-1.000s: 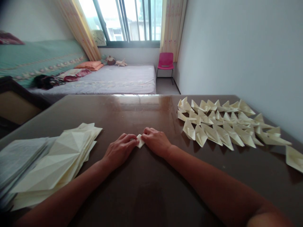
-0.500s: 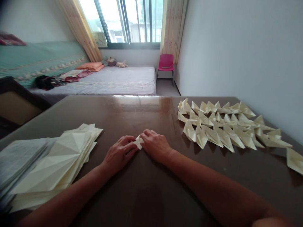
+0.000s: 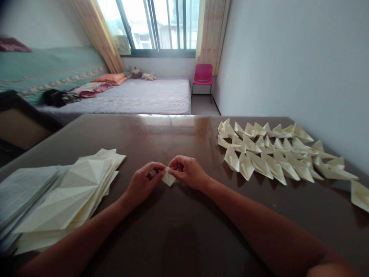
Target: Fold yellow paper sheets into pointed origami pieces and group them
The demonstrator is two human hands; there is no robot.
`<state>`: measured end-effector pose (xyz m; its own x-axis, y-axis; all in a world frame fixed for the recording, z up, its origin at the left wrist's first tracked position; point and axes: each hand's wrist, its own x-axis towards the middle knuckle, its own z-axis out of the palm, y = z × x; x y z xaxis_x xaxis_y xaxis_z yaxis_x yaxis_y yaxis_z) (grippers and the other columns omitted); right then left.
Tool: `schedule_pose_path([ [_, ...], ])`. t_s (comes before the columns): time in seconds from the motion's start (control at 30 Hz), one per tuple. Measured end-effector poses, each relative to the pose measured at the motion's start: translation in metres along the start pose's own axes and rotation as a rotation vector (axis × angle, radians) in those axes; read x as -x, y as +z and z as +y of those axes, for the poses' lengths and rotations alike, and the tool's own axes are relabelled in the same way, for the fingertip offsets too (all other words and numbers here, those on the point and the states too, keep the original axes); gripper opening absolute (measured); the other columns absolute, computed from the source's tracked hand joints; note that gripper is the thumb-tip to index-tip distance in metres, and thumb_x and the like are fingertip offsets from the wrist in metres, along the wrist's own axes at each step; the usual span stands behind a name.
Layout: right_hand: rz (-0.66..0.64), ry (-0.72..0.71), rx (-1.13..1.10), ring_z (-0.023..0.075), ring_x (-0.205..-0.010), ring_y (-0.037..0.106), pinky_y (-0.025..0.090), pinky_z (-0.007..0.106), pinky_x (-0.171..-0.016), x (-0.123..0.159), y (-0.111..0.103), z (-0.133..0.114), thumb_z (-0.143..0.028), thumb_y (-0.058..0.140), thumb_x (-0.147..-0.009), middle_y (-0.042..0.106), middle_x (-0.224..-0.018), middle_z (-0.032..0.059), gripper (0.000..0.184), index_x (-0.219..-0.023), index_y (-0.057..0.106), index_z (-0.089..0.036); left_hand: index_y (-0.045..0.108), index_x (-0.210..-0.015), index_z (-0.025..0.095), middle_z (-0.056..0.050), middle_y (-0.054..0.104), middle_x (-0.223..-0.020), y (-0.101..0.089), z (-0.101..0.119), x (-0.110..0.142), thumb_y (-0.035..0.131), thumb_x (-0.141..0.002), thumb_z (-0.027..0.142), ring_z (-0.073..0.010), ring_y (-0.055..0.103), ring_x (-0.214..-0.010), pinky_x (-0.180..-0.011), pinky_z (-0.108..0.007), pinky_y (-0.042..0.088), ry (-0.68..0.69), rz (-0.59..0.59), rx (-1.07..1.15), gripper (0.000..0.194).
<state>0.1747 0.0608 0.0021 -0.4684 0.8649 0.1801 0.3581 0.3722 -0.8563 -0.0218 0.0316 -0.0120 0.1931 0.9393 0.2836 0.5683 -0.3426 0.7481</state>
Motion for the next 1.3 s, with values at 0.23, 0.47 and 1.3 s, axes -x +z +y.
schedule_pose_path([
  [0.23, -0.047, -0.050, 0.031, 0.0086, -0.062, 0.047, 0.038, 0.020, -0.057, 0.005, -0.002, -0.008, -0.038, 0.063, -0.082, 0.058, -0.073, -0.0011, 0.022, -0.081, 0.065, -0.017, 0.062, -0.087, 0.019, 0.001, 0.064, -0.079, 0.001, 0.004, 0.004, 0.059, -0.084, 0.033, -0.0084, 0.056, -0.065, -0.057, -0.018, 0.044, -0.001, -0.024, 0.078, 0.015],
  [0.47, 0.003, -0.125, 0.026, 0.0108, -0.070, 0.053, 0.040, 0.022, -0.063, 0.004, -0.001, -0.004, -0.033, 0.061, -0.085, 0.060, -0.079, 0.0007, 0.017, -0.078, 0.064, -0.018, 0.058, -0.084, 0.017, 0.001, 0.062, -0.079, 0.003, 0.006, 0.001, 0.059, -0.082, 0.030, -0.0073, 0.054, -0.061, -0.054, -0.017, 0.044, -0.022, -0.013, 0.089, 0.013],
  [1.3, 0.265, 0.147, -0.651, 0.0105, -0.065, 0.047, 0.035, 0.022, -0.055, -0.006, 0.003, 0.013, -0.045, 0.063, -0.081, 0.067, -0.098, 0.0021, 0.026, -0.082, 0.052, -0.021, 0.060, -0.096, 0.019, -0.004, 0.062, -0.095, -0.004, -0.013, -0.008, 0.048, -0.091, 0.032, -0.0135, 0.060, -0.080, -0.069, -0.025, 0.053, -0.006, 0.025, 0.178, 0.018],
])
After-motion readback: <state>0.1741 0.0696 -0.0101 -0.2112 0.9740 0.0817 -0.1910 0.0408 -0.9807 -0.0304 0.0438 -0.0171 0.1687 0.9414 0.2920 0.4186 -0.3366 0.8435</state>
